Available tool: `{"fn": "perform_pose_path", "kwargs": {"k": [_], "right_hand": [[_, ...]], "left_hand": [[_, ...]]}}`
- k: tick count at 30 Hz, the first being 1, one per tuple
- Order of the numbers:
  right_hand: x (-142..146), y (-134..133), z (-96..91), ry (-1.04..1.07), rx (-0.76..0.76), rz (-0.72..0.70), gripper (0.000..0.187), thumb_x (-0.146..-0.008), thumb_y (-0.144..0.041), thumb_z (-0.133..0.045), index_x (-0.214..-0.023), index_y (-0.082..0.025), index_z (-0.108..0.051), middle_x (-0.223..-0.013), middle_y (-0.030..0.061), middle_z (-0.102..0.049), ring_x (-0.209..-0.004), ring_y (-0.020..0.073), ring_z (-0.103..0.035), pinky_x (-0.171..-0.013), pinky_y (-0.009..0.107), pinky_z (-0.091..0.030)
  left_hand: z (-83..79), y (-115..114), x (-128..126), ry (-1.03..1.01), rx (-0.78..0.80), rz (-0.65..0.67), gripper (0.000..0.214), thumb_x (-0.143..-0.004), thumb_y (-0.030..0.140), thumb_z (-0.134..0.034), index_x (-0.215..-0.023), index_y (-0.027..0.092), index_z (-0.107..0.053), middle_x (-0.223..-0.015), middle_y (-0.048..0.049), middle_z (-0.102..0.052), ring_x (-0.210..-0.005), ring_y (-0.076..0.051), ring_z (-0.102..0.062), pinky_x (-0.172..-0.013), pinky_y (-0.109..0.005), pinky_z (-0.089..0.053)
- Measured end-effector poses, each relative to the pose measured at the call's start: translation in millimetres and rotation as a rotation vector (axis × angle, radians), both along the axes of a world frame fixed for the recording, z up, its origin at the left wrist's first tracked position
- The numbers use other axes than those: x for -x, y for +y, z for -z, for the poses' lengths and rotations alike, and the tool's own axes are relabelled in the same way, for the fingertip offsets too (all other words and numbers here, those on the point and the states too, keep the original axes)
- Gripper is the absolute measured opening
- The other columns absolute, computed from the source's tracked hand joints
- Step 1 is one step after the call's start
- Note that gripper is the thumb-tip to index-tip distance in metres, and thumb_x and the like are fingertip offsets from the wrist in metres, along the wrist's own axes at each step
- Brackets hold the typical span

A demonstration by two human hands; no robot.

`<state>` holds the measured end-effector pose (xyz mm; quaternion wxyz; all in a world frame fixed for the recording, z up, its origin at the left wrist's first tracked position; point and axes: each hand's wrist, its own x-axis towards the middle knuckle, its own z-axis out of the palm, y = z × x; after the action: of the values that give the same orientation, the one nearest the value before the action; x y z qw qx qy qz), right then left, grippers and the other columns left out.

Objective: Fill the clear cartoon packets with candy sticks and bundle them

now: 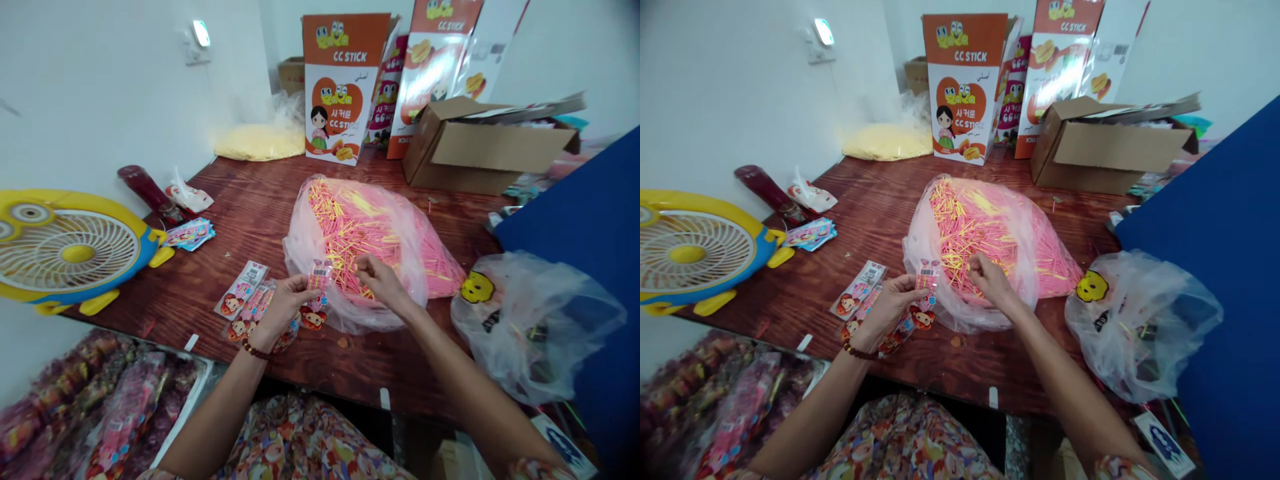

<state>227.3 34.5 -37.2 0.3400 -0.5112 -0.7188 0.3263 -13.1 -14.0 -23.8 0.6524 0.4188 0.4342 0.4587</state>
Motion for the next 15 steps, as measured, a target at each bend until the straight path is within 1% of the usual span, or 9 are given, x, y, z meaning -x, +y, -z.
{"fn": "perform_pose_path", "kwargs": {"k": [2, 3, 5, 7, 8, 10, 15], "right_hand": [[6.2, -0.3, -20.7, 0.336, 0.03, 0.066, 0.027, -0.082, -0.026, -0.058, -0.109, -0.021, -0.055, -0.065, -0.0075, -0.053, -0.052, 0.0093, -0.051, -0.051, 0.021, -0.037], [10.5, -0.9, -32.5, 0.447, 0.029, 0.079, 0.027, -0.081, -0.028, -0.061, -0.107, -0.021, -0.057, -0.064, -0.0076, -0.053, -0.051, 0.0087, -0.051, -0.048, 0.021, -0.036], [20.8, -2.2, -54.7, 0.623, -0.007, 0.102, 0.023, -0.08, -0.029, -0.064, -0.101, -0.021, -0.06, -0.066, -0.0063, -0.055, -0.052, 0.0083, -0.053, -0.045, 0.02, -0.035], [31.2, -3.2, -70.1, 0.713, -0.053, 0.12, 0.02, -0.079, -0.027, -0.066, -0.098, -0.021, -0.061, -0.069, -0.005, -0.059, -0.055, 0.0084, -0.056, -0.045, 0.019, -0.035], [36.0, -3.5, -74.5, 0.738, -0.074, 0.126, 0.02, -0.079, -0.026, -0.066, -0.097, -0.021, -0.061, -0.07, -0.0046, -0.061, -0.056, 0.0085, -0.057, -0.045, 0.019, -0.036], [43.9, -4.1, -77.4, 0.761, -0.097, 0.124, 0.018, -0.079, -0.026, -0.065, -0.096, -0.021, -0.062, -0.071, -0.004, -0.063, -0.057, 0.0087, -0.058, -0.046, 0.02, -0.037], [53.9, -8.4, -72.8, 0.717, -0.067, 0.082, 0.017, -0.078, -0.026, -0.067, -0.094, -0.021, -0.063, -0.07, -0.0037, -0.065, -0.058, 0.0091, -0.059, -0.048, 0.02, -0.038]], "left_hand": [[-1.7, -1.1, -0.8, 0.042, -0.024, 0.02, 0.023, -0.068, 0.028, -0.081, -0.082, 0.012, -0.073, -0.073, -0.0006, -0.069, -0.06, -0.01, -0.058, -0.059, -0.022, -0.046], [-3.0, -1.7, -1.4, 0.057, -0.038, 0.038, 0.022, -0.069, 0.029, -0.081, -0.081, 0.013, -0.072, -0.073, -0.0004, -0.069, -0.059, -0.01, -0.057, -0.059, -0.022, -0.046], [-6.0, -2.9, -2.9, 0.083, -0.063, 0.075, 0.02, -0.07, 0.029, -0.079, -0.079, 0.013, -0.071, -0.071, 0.0002, -0.068, -0.059, -0.011, -0.057, -0.06, -0.023, -0.046], [-8.4, -4.1, -4.1, 0.108, -0.078, 0.103, 0.018, -0.072, 0.028, -0.078, -0.078, 0.013, -0.071, -0.07, 0.0004, -0.067, -0.06, -0.011, -0.057, -0.06, -0.023, -0.046], [-9.3, -4.7, -4.3, 0.117, -0.08, 0.112, 0.018, -0.072, 0.028, -0.078, -0.079, 0.013, -0.071, -0.07, 0.0002, -0.067, -0.061, -0.011, -0.057, -0.061, -0.023, -0.046], [-10.3, -5.8, -4.0, 0.117, -0.079, 0.125, 0.018, -0.072, 0.028, -0.077, -0.079, 0.013, -0.07, -0.072, -0.0003, -0.067, -0.063, -0.012, -0.058, -0.061, -0.023, -0.046], [-10.8, -6.3, -0.7, 0.084, -0.063, 0.148, 0.02, -0.071, 0.03, -0.077, -0.079, 0.013, -0.069, -0.074, -0.0009, -0.067, -0.064, -0.013, -0.058, -0.063, -0.024, -0.047]]}}
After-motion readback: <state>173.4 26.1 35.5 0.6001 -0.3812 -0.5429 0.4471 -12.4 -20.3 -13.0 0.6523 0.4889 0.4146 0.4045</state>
